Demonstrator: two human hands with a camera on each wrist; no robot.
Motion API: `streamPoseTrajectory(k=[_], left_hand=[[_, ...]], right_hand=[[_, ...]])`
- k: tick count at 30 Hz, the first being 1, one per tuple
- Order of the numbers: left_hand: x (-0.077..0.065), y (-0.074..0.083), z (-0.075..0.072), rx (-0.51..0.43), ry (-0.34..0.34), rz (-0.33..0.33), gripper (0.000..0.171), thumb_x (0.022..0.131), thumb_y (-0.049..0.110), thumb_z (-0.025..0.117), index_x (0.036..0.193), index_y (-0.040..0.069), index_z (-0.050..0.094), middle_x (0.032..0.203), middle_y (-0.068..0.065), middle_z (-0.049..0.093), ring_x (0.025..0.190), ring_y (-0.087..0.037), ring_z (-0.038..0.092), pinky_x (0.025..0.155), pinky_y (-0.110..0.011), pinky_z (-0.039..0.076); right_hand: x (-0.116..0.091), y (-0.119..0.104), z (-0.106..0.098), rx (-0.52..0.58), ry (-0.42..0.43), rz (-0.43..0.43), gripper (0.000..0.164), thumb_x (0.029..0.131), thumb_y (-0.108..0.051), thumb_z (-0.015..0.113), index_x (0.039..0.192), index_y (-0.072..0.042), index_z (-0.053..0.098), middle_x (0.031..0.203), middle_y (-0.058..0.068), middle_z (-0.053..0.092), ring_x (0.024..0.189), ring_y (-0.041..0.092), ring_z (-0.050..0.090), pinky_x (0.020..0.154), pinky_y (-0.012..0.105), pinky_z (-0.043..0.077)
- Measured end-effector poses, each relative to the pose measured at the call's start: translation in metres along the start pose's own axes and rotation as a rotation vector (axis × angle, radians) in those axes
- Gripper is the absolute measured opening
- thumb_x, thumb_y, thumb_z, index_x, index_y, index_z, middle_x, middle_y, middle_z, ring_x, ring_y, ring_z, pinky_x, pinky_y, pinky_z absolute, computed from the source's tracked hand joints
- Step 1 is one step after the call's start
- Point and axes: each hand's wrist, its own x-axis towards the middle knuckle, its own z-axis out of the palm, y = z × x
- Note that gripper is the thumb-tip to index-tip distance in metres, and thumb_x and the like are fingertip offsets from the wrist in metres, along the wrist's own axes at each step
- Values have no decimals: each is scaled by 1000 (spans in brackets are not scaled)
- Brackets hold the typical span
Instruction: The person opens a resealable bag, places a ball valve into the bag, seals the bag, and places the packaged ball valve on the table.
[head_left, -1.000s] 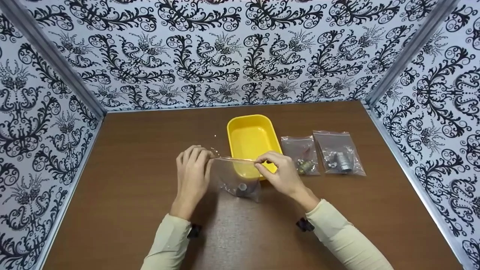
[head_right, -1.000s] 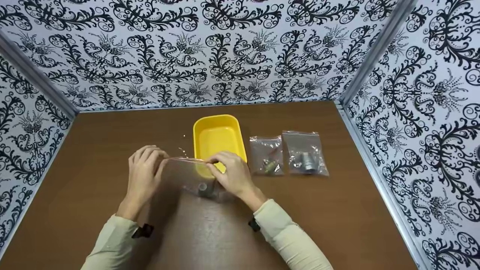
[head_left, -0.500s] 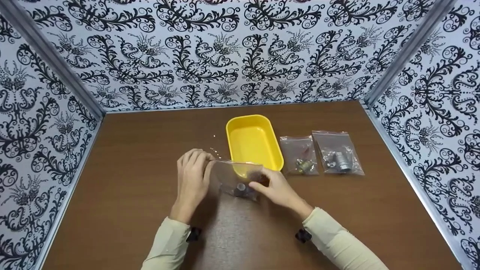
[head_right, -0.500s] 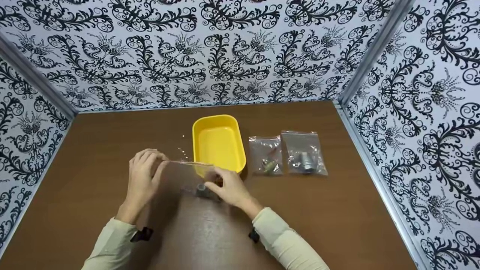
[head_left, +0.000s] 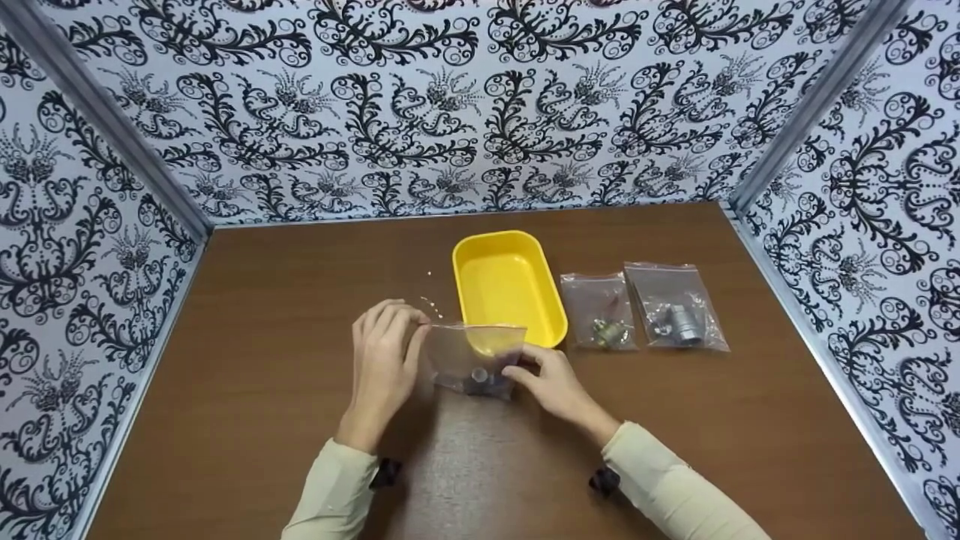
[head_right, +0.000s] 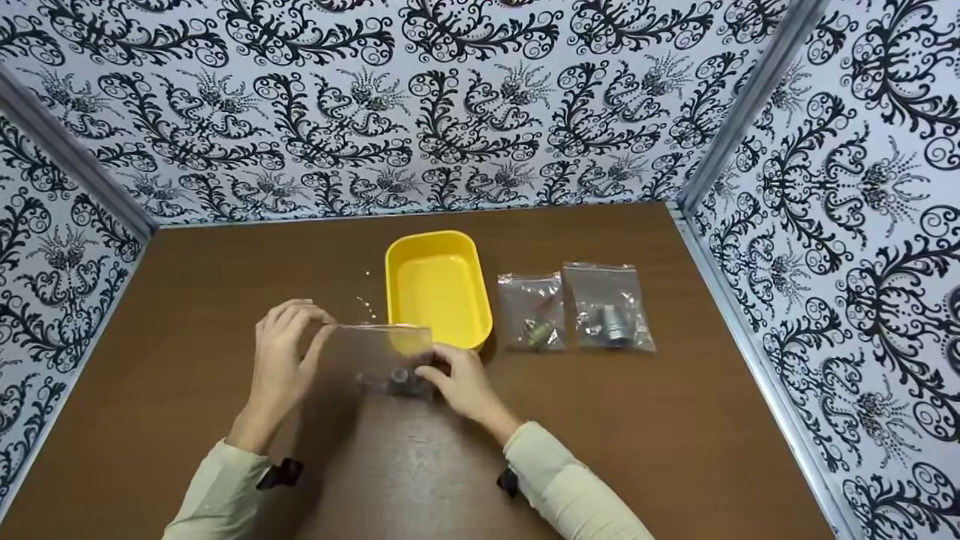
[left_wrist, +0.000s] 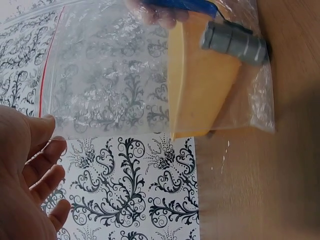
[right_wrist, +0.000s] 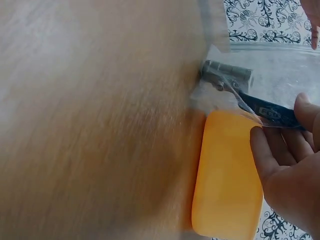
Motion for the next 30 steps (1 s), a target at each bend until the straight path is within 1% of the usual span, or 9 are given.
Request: streamPoseTrajectory(k=[4,6,10,13,16,20,26,28,30], left_hand=[[-1,-3,0,-10,-2,6,7,90,20,67,91,14,68,99,-3,68,118,-27,55,103,-48,33],[-2,-3,0,-7,-9,12,6,90,20,68,91,14,68,100,-2,68,117,-27,55,103,-48,33],[-3,-3,0,3,-30,24,4,90,19,68,92,16,68,101,-2,68,117,-26,55,103,-47,34],[-3,-4,0,5,-28,18,4,90,18,68,94,16,68,102,-3,68,117,-25,55,103,-47,34],[-5,-8,-1,12,-17,7,5,90,17,68,95,15,68,102,-4,69,117,-26,56,103,-48,34],[-9,-14,-3,28,-13,-5,5,89,14,69,94,14,68,101,-4,69,117,-28,56,102,-49,35],[-13,-22,-6,59,-22,-30,5,89,13,69,94,13,67,101,-5,69,117,-28,55,102,-50,34],[-14,-24,-8,63,-18,-38,6,88,13,69,94,13,67,101,-6,69,117,-29,55,102,-51,34],[-15,-26,-8,68,-16,-44,7,87,12,70,94,12,67,101,-7,69,117,-30,55,101,-52,34]], right_hand=[[-5,-24,-9,10,-13,-2,19,92,-3,63,109,4,67,106,17,71,96,15,65,86,23,53],[-7,-30,-16,1,-23,-6,20,92,-2,61,110,6,66,107,21,70,95,13,65,84,21,53],[-8,-15,-27,-23,-42,4,22,93,-4,60,113,4,66,108,19,71,96,19,68,85,21,53],[-12,-2,-42,-13,-101,7,23,94,-10,61,113,1,67,106,16,73,98,25,70,85,21,53],[-19,6,-61,-11,-172,8,23,94,-16,63,111,-1,68,104,12,74,93,23,71,82,20,54],[-32,19,-87,7,-257,32,24,94,-17,62,110,0,68,101,16,73,89,15,72,79,23,55],[-55,38,-118,106,-376,201,29,96,-12,58,114,10,62,103,28,70,83,7,71,67,23,56],[-61,43,-126,136,-386,266,32,96,-12,58,116,13,60,103,28,70,81,7,70,63,22,55],[-66,47,-135,172,-375,331,35,97,-12,57,119,15,57,102,24,72,79,8,70,61,21,55]])
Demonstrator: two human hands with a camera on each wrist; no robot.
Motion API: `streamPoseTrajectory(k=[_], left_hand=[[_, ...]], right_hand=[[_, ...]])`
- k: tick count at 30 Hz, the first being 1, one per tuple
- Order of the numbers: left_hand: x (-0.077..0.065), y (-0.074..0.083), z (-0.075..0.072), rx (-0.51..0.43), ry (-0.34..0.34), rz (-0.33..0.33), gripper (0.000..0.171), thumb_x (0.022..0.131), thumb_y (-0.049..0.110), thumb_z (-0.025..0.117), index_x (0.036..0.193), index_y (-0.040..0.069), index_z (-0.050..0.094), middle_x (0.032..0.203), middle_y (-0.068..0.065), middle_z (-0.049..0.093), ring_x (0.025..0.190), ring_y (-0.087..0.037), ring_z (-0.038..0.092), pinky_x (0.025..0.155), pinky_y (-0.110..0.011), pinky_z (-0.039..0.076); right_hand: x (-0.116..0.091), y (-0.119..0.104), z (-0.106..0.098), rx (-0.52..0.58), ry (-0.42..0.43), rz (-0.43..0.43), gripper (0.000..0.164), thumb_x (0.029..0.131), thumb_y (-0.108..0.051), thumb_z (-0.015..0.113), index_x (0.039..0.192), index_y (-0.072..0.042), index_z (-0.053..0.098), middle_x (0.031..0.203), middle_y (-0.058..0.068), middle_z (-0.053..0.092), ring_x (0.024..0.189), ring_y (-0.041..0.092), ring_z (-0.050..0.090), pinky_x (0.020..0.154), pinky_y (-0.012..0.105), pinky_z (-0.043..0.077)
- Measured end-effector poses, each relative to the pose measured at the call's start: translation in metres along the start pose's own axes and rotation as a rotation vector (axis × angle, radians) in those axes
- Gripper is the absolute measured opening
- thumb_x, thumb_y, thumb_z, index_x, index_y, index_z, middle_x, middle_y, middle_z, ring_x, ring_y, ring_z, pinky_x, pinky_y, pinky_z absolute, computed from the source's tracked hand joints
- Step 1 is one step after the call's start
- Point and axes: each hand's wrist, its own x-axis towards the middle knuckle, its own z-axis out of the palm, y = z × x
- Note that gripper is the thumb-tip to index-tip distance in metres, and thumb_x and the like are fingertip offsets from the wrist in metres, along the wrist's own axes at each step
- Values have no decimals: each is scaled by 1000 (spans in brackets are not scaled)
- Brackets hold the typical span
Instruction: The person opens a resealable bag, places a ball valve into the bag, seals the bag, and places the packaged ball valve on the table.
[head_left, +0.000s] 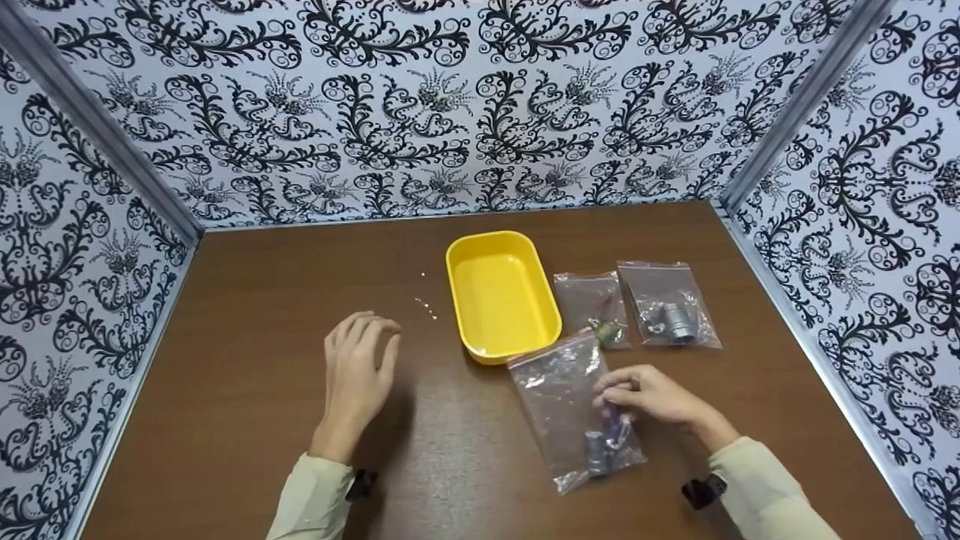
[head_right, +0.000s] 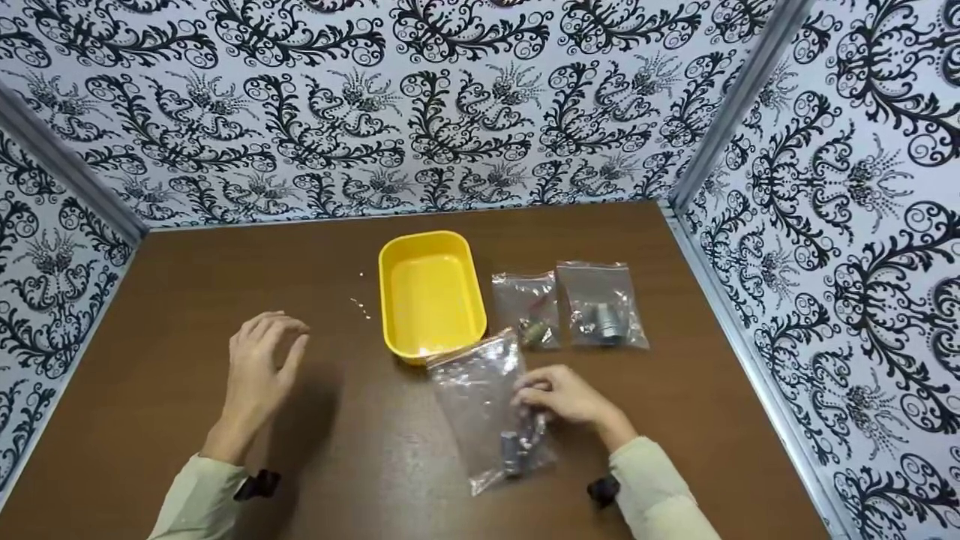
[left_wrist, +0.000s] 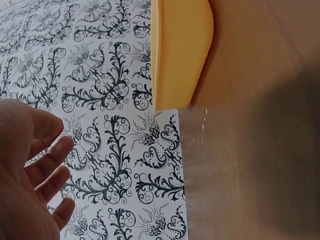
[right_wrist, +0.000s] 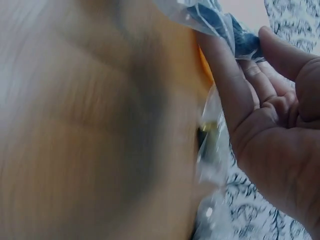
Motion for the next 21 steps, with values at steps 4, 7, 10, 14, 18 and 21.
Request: streamPoseTrajectory(k=[4,7,10,14,18,21], left_hand=[[-2,-3,-1,27,-13,-15,11,86,11,71,97,11,67,103,-9,69,118,-31,54,102,-52,34],[-5,-6,-1,48,-28,-27,14,86,10,70,100,11,67,105,-10,68,119,-31,54,103,-52,33],[-7,-9,-2,59,-41,-41,15,87,11,69,102,11,67,106,-10,68,120,-31,53,103,-52,33],[-10,-12,-2,64,-56,-53,16,87,11,69,103,9,67,106,-10,68,120,-32,52,103,-52,32],[-12,-14,-3,90,-86,-67,17,88,11,69,104,10,67,108,-9,68,122,-32,52,104,-52,32],[-15,-17,-5,117,-107,-83,17,88,11,68,105,11,66,109,-9,68,123,-32,51,105,-51,32]], right_hand=[[-11,9,-11,74,53,128,43,96,-15,59,126,16,52,96,10,73,74,7,66,60,20,55],[-18,14,-17,85,103,202,53,95,-16,60,132,18,44,100,5,67,77,8,63,64,23,57],[-24,17,-21,109,121,233,59,95,-15,60,133,22,35,104,6,62,84,11,62,71,28,59],[-25,19,-23,116,102,233,50,95,-12,59,126,23,40,96,5,62,77,10,63,71,29,59],[-21,19,-21,60,124,213,48,94,-13,61,124,22,45,94,6,64,69,11,66,68,30,59],[-17,17,-17,11,164,215,53,93,-14,64,127,21,45,97,10,64,69,13,67,68,32,60]])
